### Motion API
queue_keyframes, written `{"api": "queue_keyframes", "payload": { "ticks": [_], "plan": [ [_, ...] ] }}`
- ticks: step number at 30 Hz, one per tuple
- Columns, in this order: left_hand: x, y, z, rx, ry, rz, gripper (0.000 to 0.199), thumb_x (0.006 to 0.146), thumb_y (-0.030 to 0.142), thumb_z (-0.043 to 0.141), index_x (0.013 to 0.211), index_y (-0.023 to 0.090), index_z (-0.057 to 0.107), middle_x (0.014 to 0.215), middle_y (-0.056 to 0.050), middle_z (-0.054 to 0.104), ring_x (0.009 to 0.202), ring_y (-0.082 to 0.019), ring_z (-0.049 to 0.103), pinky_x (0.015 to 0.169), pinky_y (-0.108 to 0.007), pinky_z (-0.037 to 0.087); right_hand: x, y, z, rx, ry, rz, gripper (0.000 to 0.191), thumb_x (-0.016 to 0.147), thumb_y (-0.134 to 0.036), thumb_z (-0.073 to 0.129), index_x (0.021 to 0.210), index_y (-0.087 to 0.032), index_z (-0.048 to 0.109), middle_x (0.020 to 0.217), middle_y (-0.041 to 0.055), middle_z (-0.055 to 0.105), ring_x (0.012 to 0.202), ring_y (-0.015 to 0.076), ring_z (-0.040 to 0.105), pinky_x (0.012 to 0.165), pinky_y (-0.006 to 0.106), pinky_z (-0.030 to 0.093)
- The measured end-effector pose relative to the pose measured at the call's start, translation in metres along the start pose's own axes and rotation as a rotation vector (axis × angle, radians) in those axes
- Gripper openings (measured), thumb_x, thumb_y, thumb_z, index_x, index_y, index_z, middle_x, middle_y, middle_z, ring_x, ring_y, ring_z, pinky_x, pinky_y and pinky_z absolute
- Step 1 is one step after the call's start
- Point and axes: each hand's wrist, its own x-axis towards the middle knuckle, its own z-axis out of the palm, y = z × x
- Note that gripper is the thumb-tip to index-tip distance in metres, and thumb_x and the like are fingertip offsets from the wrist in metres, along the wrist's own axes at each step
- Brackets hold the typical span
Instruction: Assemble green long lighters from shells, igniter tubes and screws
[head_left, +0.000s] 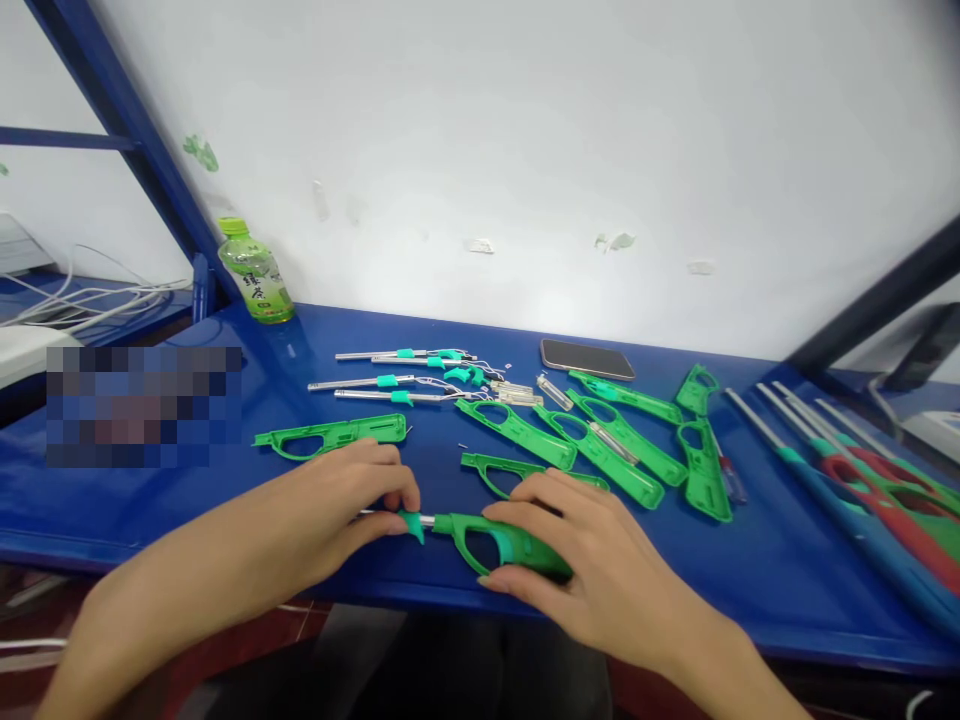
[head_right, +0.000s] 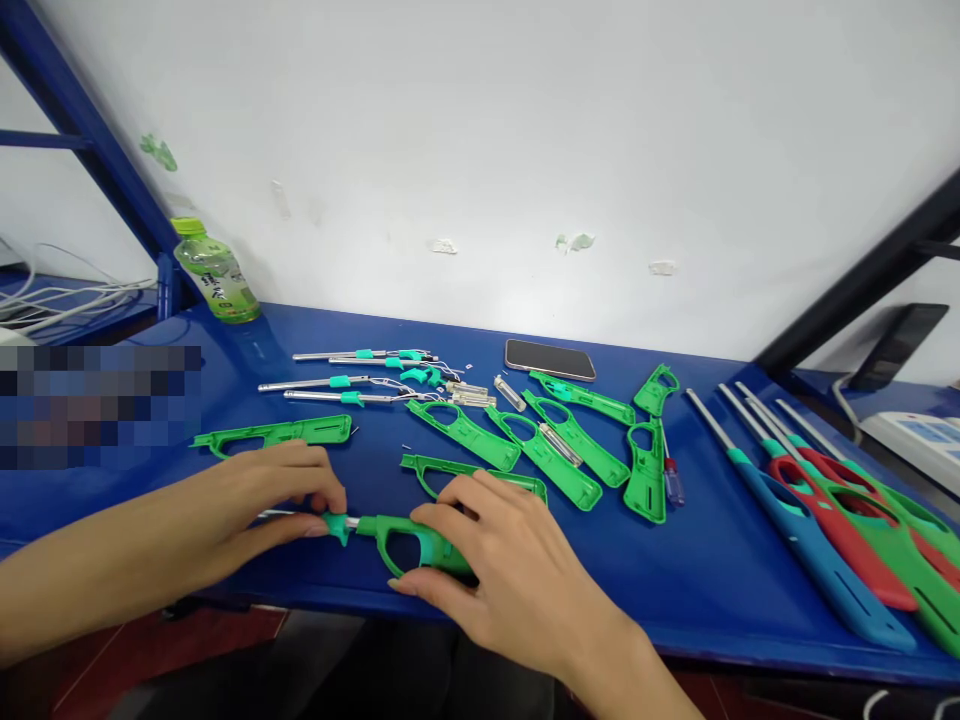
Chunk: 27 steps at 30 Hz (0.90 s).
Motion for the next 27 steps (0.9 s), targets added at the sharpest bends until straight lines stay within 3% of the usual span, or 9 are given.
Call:
{"api": "queue_keyframes", "payload": {
  "ticks": [6, 13, 19, 24, 27],
  "plan": [
    [0.006, 0.013, 0.010, 0.048, 0.023, 0.050, 0.023, 0.112, 0.019, 0.052, 0.113, 0.036, 0.069, 0.117, 0.005, 0.068, 0.111, -0.015, 0.064, 0.096, -0.026, 0.043, -0.001, -0.001, 0.001, 0.015, 0.019, 0.010, 0.037, 0.103, -0.054, 0.073, 0.127, -0.026, 0.076, 0.113, 0.0040, 0.077, 0.101, 0.0262, 0.074, 0.085, 0.043, 0.057],
    [0.006, 0.015, 0.012, 0.128, 0.062, 0.028, 0.016, 0.107, 0.025, 0.065, 0.117, 0.036, 0.071, 0.120, 0.003, 0.072, 0.115, -0.020, 0.067, 0.096, -0.030, 0.047, -0.001, -0.003, 0.000, -0.008, 0.028, 0.010, 0.035, 0.103, -0.053, 0.074, 0.126, -0.027, 0.076, 0.114, 0.0049, 0.077, 0.101, 0.0272, 0.075, 0.084, 0.044, 0.058],
    [0.006, 0.017, 0.018, 0.192, 0.070, 0.099, 0.013, 0.109, 0.024, 0.061, 0.117, 0.033, 0.067, 0.119, 0.000, 0.071, 0.108, -0.022, 0.067, 0.095, -0.035, 0.046, -0.001, -0.004, 0.002, -0.056, 0.057, -0.011, 0.052, 0.088, -0.059, 0.089, 0.127, -0.027, 0.075, 0.114, 0.0041, 0.079, 0.101, 0.0302, 0.076, 0.084, 0.046, 0.059],
    [0.002, 0.033, 0.022, 0.203, 0.111, 0.016, 0.011, 0.112, 0.024, 0.054, 0.118, 0.033, 0.059, 0.114, 0.002, 0.067, 0.106, -0.022, 0.062, 0.088, -0.038, 0.039, -0.003, 0.000, 0.005, -0.019, 0.186, -0.031, 0.045, 0.089, -0.057, 0.089, 0.122, -0.027, 0.078, 0.112, 0.0032, 0.082, 0.096, 0.0265, 0.080, 0.086, 0.042, 0.057],
    [0.005, 0.041, 0.022, 0.216, 0.156, 0.060, 0.012, 0.111, 0.019, 0.054, 0.114, 0.030, 0.056, 0.106, 0.002, 0.065, 0.100, -0.022, 0.061, 0.098, -0.041, 0.035, -0.004, 0.002, 0.006, -0.025, 0.280, -0.086, 0.043, 0.094, -0.059, 0.083, 0.120, -0.025, 0.080, 0.108, 0.0038, 0.085, 0.093, 0.0246, 0.082, 0.084, 0.040, 0.055]
  ]
}}
